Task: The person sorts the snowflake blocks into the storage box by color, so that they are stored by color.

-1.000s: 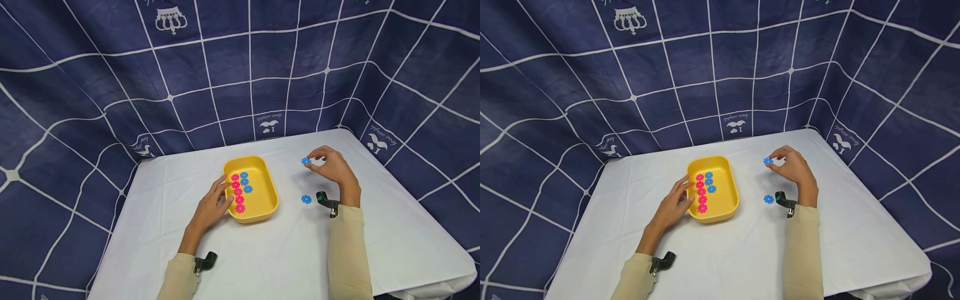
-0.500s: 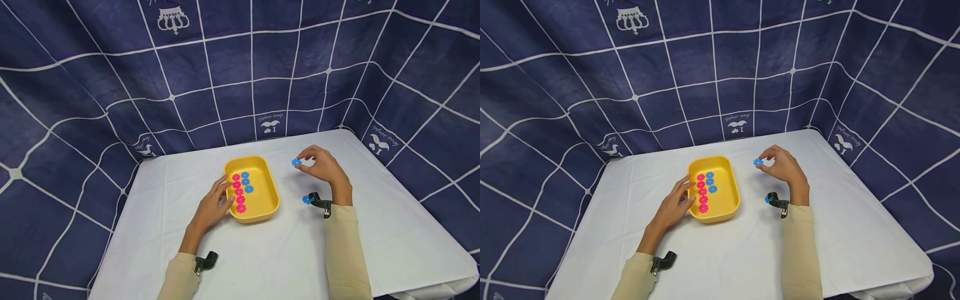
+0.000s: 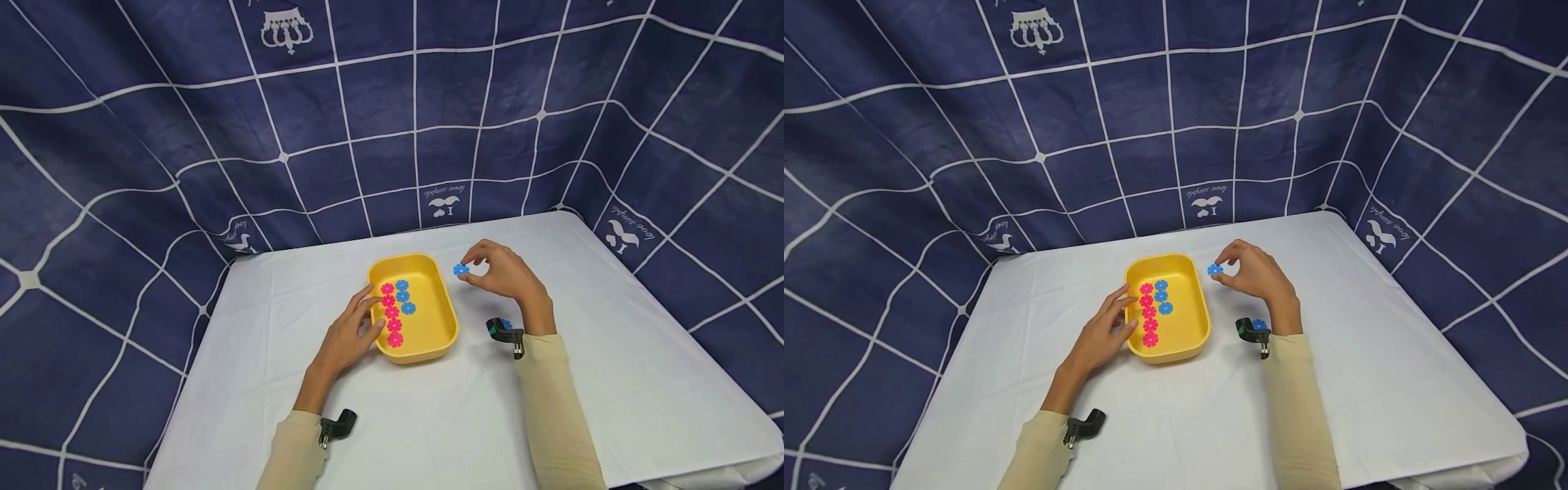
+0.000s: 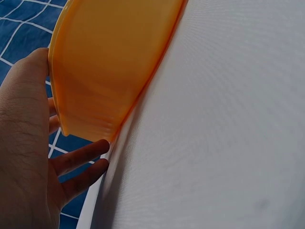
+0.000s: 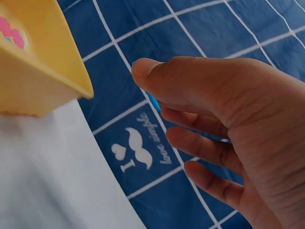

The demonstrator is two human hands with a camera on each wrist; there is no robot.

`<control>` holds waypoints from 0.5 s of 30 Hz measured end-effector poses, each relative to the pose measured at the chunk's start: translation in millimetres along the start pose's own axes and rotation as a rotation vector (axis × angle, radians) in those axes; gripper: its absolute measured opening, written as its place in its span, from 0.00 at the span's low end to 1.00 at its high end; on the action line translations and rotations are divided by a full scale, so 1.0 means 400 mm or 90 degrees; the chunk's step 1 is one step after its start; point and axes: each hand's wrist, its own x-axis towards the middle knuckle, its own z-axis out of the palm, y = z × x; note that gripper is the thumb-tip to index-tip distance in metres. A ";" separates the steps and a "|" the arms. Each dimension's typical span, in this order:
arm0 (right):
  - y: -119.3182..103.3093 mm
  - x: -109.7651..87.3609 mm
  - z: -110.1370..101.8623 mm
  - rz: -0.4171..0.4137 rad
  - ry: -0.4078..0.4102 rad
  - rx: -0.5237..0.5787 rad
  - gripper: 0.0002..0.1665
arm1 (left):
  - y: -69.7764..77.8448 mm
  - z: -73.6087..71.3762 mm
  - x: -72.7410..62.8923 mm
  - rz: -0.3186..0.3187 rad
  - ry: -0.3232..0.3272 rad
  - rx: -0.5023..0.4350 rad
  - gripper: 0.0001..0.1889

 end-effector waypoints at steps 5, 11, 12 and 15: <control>-0.028 0.010 0.021 -0.011 -0.021 -0.010 0.20 | 0.001 0.002 0.000 -0.004 -0.001 0.001 0.31; -0.059 0.020 0.044 -0.029 -0.043 -0.010 0.19 | 0.003 0.001 0.000 -0.005 0.000 0.004 0.31; -0.064 0.021 0.047 -0.034 -0.046 -0.012 0.19 | 0.003 0.000 0.000 -0.005 -0.001 0.005 0.31; -0.081 0.024 0.058 -0.052 -0.055 -0.012 0.17 | 0.003 0.000 0.000 -0.006 -0.002 0.009 0.31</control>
